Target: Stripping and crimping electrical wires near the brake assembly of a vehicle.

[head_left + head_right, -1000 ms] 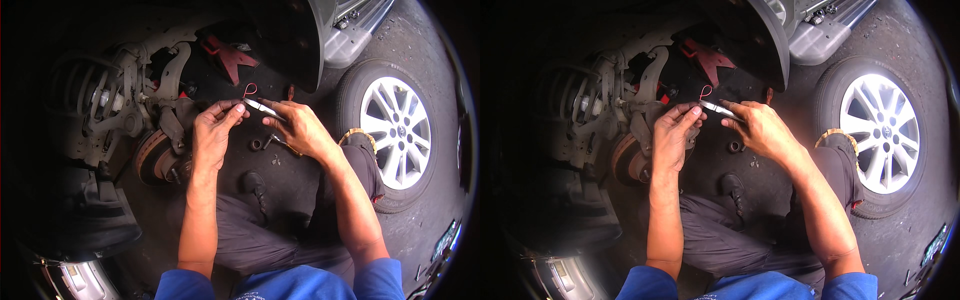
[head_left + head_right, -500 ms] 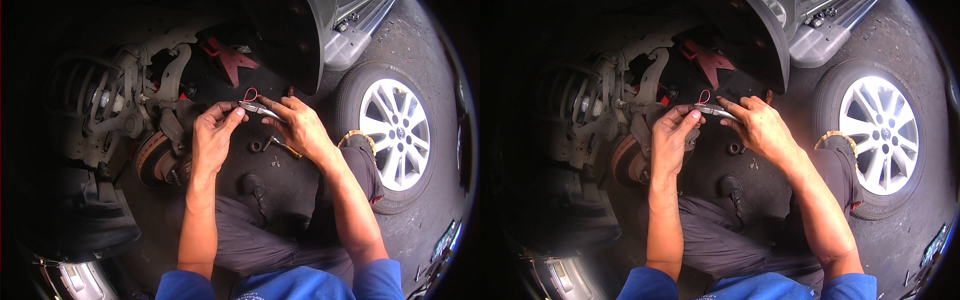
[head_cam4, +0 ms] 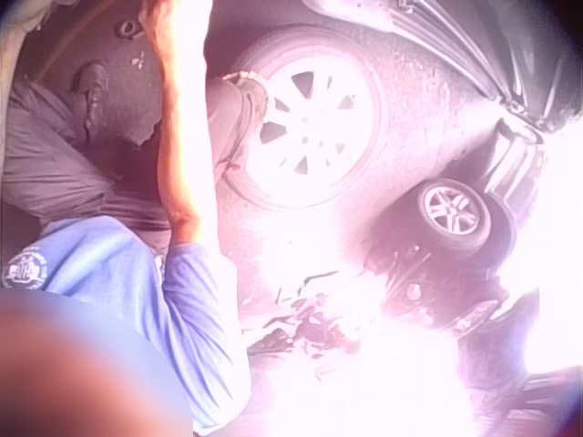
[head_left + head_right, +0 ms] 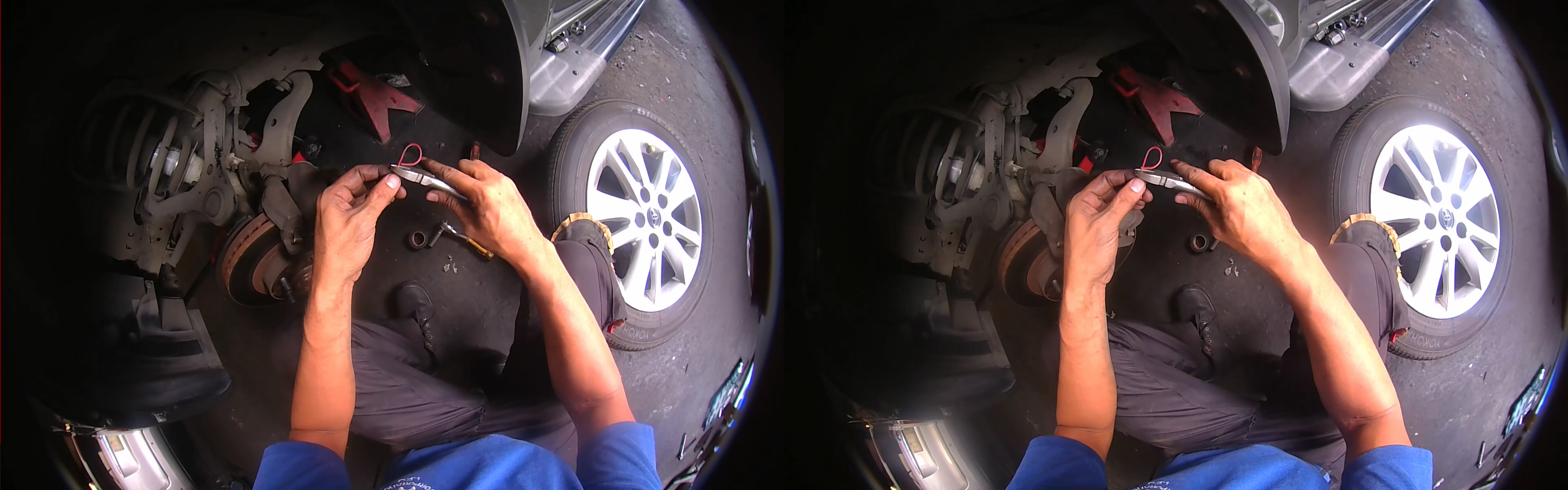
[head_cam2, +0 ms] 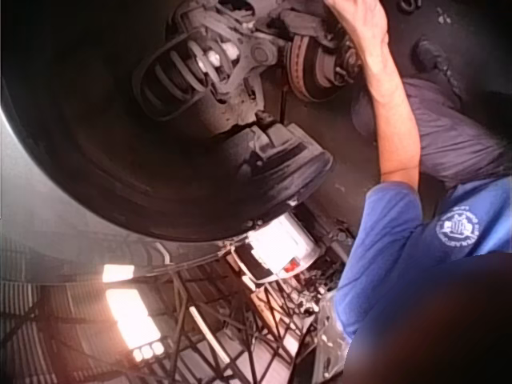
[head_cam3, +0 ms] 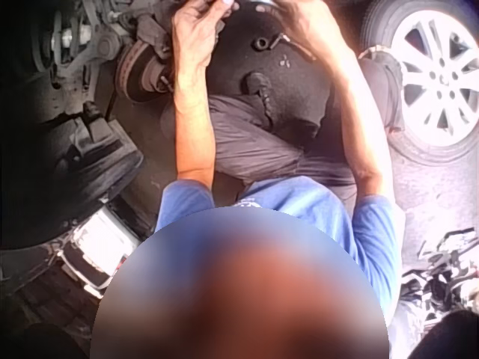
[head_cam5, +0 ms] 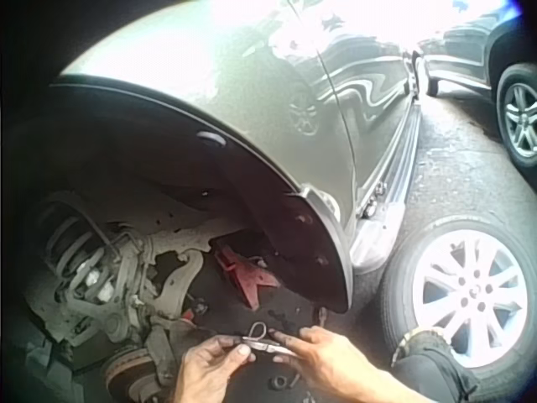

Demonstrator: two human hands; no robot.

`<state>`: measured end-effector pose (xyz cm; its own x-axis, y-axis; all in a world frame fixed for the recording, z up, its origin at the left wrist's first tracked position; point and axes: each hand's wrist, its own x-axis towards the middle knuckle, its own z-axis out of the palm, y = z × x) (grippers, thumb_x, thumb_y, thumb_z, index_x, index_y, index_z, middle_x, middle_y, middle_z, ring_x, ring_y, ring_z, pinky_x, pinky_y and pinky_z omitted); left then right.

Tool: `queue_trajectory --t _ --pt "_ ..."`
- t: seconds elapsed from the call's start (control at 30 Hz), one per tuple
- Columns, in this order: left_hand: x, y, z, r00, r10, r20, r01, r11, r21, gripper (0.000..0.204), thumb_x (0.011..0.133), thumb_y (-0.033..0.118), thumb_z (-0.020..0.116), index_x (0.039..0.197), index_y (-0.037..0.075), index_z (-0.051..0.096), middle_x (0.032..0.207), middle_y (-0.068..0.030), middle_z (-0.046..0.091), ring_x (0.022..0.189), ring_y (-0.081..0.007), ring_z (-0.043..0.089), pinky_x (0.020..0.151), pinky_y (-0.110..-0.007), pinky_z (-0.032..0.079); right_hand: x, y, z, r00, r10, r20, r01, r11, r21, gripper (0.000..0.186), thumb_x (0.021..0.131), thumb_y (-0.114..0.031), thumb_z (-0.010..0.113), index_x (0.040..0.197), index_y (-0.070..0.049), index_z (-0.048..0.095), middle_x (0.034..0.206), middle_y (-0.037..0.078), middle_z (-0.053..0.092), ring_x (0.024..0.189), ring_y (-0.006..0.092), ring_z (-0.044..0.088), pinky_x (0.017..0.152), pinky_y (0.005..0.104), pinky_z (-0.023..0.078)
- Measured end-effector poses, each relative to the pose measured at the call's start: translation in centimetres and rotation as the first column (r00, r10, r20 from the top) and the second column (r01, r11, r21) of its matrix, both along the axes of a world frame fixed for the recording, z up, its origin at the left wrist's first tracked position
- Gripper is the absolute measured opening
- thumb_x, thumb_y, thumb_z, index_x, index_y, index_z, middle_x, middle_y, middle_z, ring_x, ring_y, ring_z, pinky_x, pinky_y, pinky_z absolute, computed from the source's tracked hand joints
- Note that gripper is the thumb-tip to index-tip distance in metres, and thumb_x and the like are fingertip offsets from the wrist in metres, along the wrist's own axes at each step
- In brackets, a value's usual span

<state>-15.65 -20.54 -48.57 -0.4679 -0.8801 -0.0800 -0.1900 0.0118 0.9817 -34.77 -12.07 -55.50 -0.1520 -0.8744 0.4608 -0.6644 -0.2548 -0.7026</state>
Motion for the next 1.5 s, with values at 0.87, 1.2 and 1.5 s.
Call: queue_trajectory --t 0.87,1.2,1.5 --pt "-1.4 -2.7 -7.9 0.966 -0.090 0.242 0.109 0.992 -0.068 0.021 0.101 0.013 0.072 0.106 -0.007 0.072 0.091 -0.0068 0.074 0.086 -0.0103 0.069 0.081 -0.026 0.054 1.5 -1.1 -7.0 0.984 -0.092 0.152 0.009 0.882 0.472 0.060 0.097 -0.057 0.068 0.095 0.002 0.066 0.071 0.026 0.068 0.077 0.0482 0.071 0.071 0.0549 0.055" --pt "-2.2 -2.1 -7.7 0.835 0.117 0.538 0.120 0.915 -0.385 0.020 0.099 0.012 0.071 0.103 -0.007 0.073 0.083 -0.0126 0.076 0.074 -0.0148 0.069 0.072 -0.032 0.054 2.3 -1.6 -8.1 0.981 -0.158 0.108 0.082 0.858 0.507 0.060 0.096 -0.059 0.068 0.098 0.001 0.070 0.075 0.026 0.071 0.079 0.0481 0.072 0.073 0.0558 0.058" --pt "-1.5 -2.3 -7.4 0.980 -0.044 0.193 0.055 0.997 -0.050 0.023 0.101 0.016 0.072 0.113 -0.004 0.074 0.091 -0.0063 0.076 0.081 -0.0106 0.067 0.078 -0.026 0.055 -1.2 -0.9 -9.7 0.993 -0.035 0.115 -0.097 0.332 0.938 0.034 0.096 -0.021 0.065 0.115 0.005 0.075 0.108 0.028 0.075 0.107 0.0425 0.074 0.091 0.0499 0.060"
